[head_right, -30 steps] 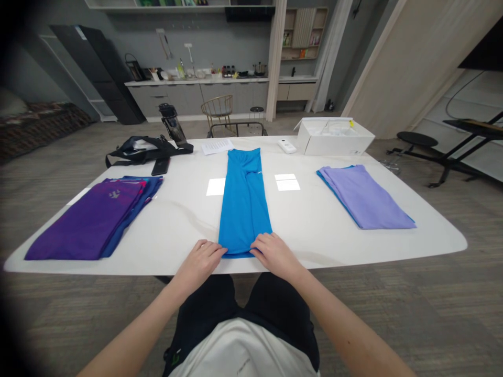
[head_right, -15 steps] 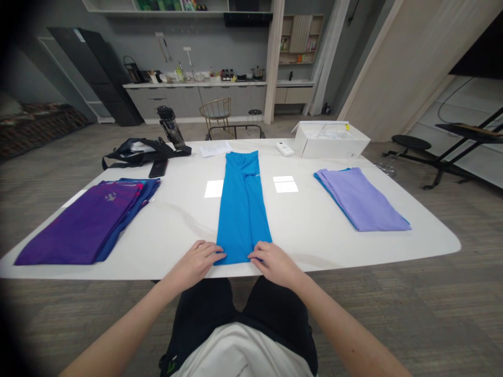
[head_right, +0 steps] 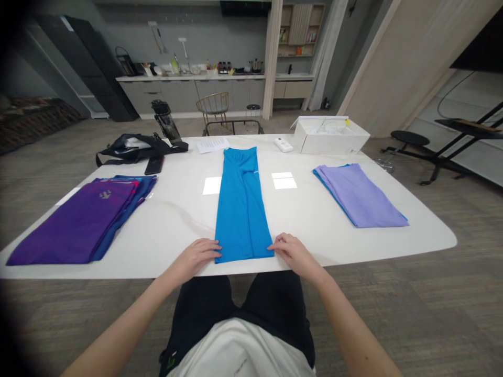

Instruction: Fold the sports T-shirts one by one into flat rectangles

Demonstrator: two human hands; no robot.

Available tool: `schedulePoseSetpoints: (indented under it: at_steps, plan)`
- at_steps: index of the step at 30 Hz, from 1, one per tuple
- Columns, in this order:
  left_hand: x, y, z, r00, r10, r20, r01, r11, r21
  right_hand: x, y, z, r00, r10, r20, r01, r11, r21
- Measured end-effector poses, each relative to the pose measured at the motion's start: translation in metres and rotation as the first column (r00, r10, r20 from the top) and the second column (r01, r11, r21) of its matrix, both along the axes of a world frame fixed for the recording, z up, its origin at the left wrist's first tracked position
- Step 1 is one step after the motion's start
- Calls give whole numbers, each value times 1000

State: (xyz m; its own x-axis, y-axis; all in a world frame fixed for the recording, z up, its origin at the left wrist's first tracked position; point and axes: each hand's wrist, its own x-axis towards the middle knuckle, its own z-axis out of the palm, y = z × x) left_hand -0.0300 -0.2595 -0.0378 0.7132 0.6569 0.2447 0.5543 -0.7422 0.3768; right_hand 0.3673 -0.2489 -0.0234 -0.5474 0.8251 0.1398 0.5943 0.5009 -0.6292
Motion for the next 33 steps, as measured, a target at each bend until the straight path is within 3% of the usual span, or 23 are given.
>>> schedulePoseSetpoints:
  at_steps: [3,6,11,14,21,26,30,33]
  plan:
    - [6,0,3,1000,21,3,-21,999,-38,-2,-1,-3,996,-18,88,16,1000,19]
    - [11,-6,11,999,36,9,-35,996,-84,-6,-4,4,992,-17,125,17,1000,4]
    - [14,-32,30,999,47,19,-44,990,-134,-9,-27,30,999,35,4,-34,991,-132]
    - [15,-41,35,999,41,19,-38,988,-148,-11,-36,34,998,54,-38,-59,989,-138]
    - [11,-17,29,995,-95,-17,91,983,-163,-14,-24,26,991,121,55,-113,985,-127]
    - [10,-4,32,987,-147,58,158,935,-317,-12,-20,32,990,135,32,-127,974,-189]
    - [15,9,47,968,60,246,74,861,-503,-14,-5,42,990,62,-126,-95,957,-275]
    - [24,37,67,871,255,421,69,784,-617,-20,24,58,980,-64,-189,11,963,-268]
